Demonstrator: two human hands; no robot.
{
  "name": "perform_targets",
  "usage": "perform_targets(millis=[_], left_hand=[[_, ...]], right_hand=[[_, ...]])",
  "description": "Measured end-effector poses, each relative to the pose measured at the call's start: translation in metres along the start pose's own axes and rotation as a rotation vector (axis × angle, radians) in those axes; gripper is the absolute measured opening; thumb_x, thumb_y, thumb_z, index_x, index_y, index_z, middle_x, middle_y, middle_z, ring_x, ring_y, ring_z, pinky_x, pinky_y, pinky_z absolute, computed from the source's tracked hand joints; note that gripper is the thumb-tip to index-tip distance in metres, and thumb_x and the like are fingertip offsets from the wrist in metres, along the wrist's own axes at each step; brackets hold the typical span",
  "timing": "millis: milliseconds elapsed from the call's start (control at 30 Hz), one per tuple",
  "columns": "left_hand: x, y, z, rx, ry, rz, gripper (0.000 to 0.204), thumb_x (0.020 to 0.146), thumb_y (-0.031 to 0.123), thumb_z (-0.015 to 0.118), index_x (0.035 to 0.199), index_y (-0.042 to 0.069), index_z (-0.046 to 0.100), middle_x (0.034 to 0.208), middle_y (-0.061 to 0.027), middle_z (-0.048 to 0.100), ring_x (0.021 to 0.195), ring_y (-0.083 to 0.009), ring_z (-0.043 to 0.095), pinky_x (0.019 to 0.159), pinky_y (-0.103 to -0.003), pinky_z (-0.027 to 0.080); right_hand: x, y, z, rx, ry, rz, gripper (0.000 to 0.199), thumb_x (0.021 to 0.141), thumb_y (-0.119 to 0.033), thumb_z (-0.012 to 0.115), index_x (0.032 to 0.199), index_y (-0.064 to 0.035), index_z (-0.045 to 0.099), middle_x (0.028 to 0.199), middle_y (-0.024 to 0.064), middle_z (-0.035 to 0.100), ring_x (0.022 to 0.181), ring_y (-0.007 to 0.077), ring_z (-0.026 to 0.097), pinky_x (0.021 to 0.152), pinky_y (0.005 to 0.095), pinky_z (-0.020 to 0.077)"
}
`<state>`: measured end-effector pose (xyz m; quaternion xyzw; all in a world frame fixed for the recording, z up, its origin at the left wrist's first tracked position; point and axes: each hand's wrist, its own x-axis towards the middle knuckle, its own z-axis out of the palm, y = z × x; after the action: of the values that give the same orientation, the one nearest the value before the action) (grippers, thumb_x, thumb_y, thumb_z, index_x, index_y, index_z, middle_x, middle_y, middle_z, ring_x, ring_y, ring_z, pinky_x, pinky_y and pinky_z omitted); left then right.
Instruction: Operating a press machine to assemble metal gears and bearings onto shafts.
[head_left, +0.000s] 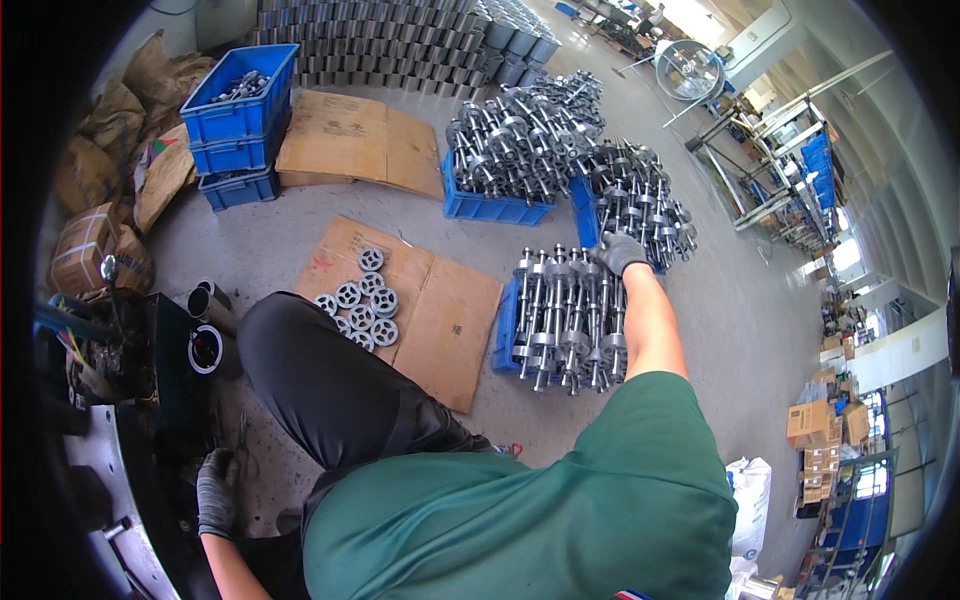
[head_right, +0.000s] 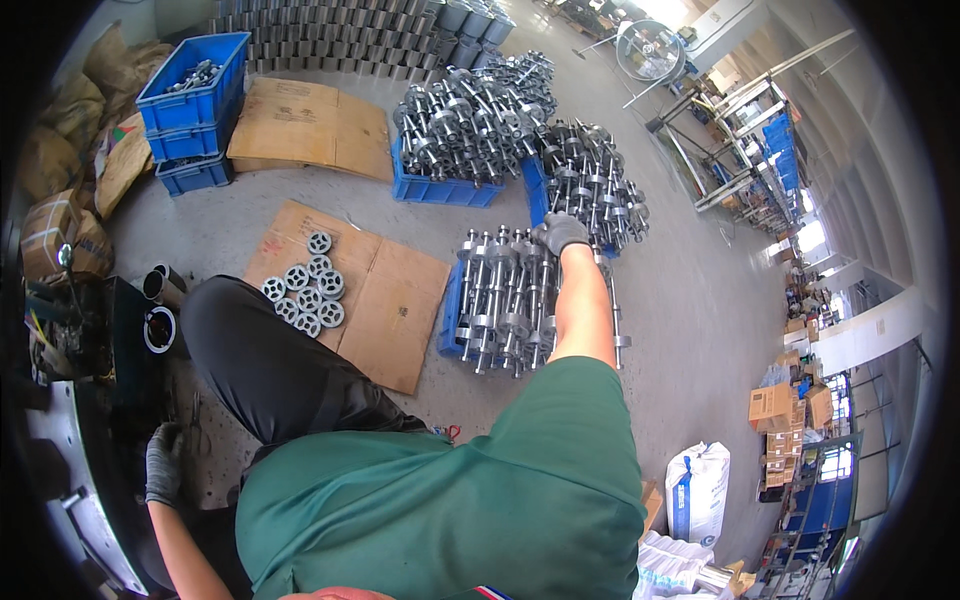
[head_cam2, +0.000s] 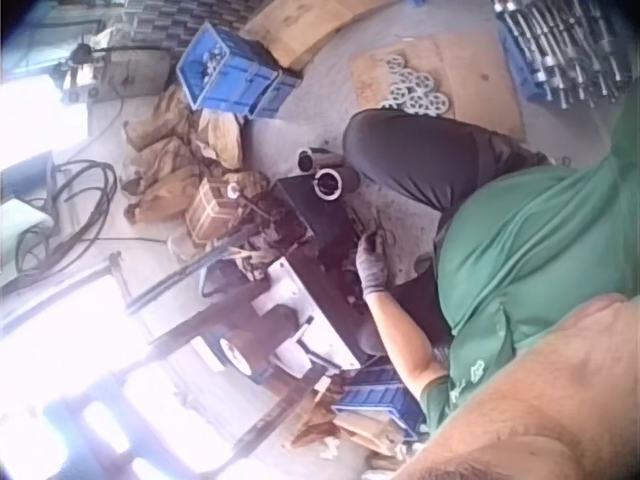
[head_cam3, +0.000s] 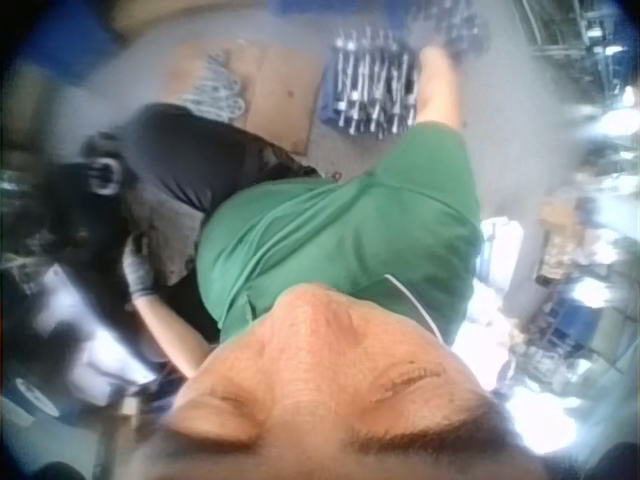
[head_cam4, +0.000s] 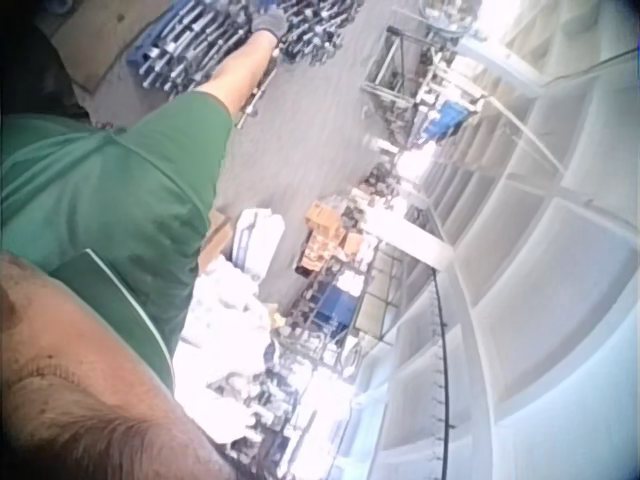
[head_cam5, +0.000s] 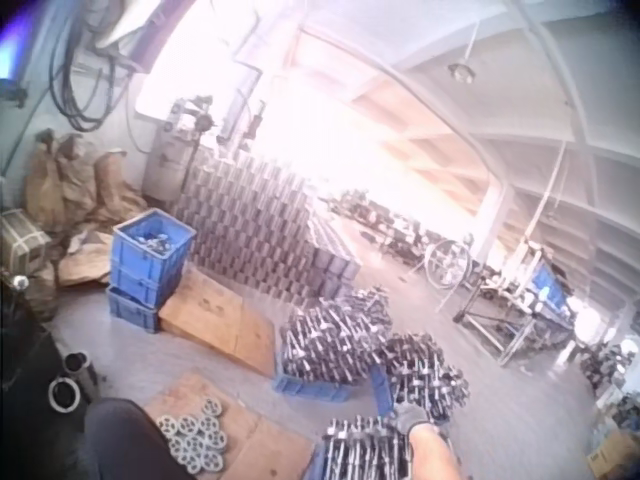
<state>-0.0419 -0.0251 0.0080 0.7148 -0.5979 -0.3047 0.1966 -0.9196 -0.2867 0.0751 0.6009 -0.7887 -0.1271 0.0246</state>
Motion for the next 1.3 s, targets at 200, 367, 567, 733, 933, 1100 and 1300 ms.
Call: perform_targets(millis=[200, 367, 567, 733, 933, 1100, 1300], left_hand=[[0.001, -0.001, 0.004, 0.006, -0.020, 0.008, 0.022, 0.095, 0.012, 0.067, 0.114, 0.000, 0.068, 0.110, -0.0213, 0.070, 0.104, -0.0377, 0.066, 0.093, -0.042, 0.052], [-0.002, 0.010, -0.005, 0.020, -0.023, -0.014, 0.022, 0.095, 0.014, 0.066, 0.111, 0.000, 0.069, 0.108, -0.0227, 0.070, 0.101, -0.0406, 0.067, 0.090, -0.044, 0.052], [-0.001, 0.040, -0.025, 0.128, 0.018, 0.092, 0.024, 0.091, 0.016, 0.069, 0.111, 0.003, 0.071, 0.109, -0.0205, 0.071, 0.102, -0.0407, 0.068, 0.087, -0.046, 0.055], [-0.018, 0.014, -0.034, 0.138, 0.053, 0.063, 0.031, 0.095, 0.029, 0.068, 0.114, 0.005, 0.071, 0.111, -0.0203, 0.071, 0.101, -0.0399, 0.069, 0.089, -0.048, 0.055], [-0.039, 0.006, -0.040, 0.237, 0.182, 0.038, 0.037, 0.098, 0.037, 0.062, 0.115, 0.006, 0.069, 0.108, -0.0204, 0.070, 0.101, -0.0415, 0.067, 0.089, -0.051, 0.054], [-0.065, 0.008, -0.062, 0.223, 0.380, -0.019, 0.033, 0.096, 0.030, 0.067, 0.120, 0.008, 0.067, 0.105, -0.0180, 0.067, 0.098, -0.0393, 0.068, 0.087, -0.050, 0.055], [-0.115, 0.007, -0.088, 0.179, 0.650, -0.043, 0.036, 0.094, 0.029, 0.071, 0.122, 0.006, 0.066, 0.103, -0.0189, 0.066, 0.098, -0.0402, 0.066, 0.087, -0.049, 0.055]], right_hand=[[0.003, 0.004, 0.005, 0.021, -0.027, 0.082, 0.060, 0.088, -0.059, 0.068, 0.129, -0.0151, 0.068, 0.130, 0.0209, 0.066, 0.123, 0.0376, 0.063, 0.105, 0.0486, 0.0487], [0.032, -0.020, 0.005, -0.015, -0.191, 0.126, 0.065, 0.088, -0.057, 0.066, 0.138, -0.0158, 0.065, 0.145, 0.0213, 0.059, 0.134, 0.0370, 0.056, 0.111, 0.0461, 0.0457], [0.092, -0.128, -0.030, -0.425, -0.247, -0.136, 0.053, 0.095, -0.033, 0.059, 0.143, -0.0136, 0.063, 0.155, 0.0136, 0.054, 0.145, 0.0332, 0.049, 0.119, 0.0625, 0.0306], [0.036, -0.366, -0.108, -0.292, -0.054, -0.847, 0.041, 0.090, -0.037, 0.064, 0.119, -0.0100, 0.071, 0.121, 0.0194, 0.072, 0.119, 0.0349, 0.067, 0.100, 0.0451, 0.0537], [-0.087, -0.608, -0.185, 0.156, 0.048, -1.656, 0.033, 0.085, -0.009, 0.061, 0.116, -0.0054, 0.069, 0.107, 0.0218, 0.069, 0.103, 0.0379, 0.068, 0.091, 0.0476, 0.0548], [-0.188, -0.731, -0.200, 0.391, 0.002, -2.085, 0.046, 0.074, 0.014, 0.053, 0.114, -0.0045, 0.068, 0.103, 0.0216, 0.067, 0.099, 0.0406, 0.067, 0.087, 0.0463, 0.0551], [-0.229, -0.800, -0.137, 0.030, -0.109, -2.330, 0.037, 0.075, 0.006, 0.062, 0.109, -0.0044, 0.070, 0.106, 0.0215, 0.069, 0.105, 0.0410, 0.066, 0.094, 0.0464, 0.0523]])
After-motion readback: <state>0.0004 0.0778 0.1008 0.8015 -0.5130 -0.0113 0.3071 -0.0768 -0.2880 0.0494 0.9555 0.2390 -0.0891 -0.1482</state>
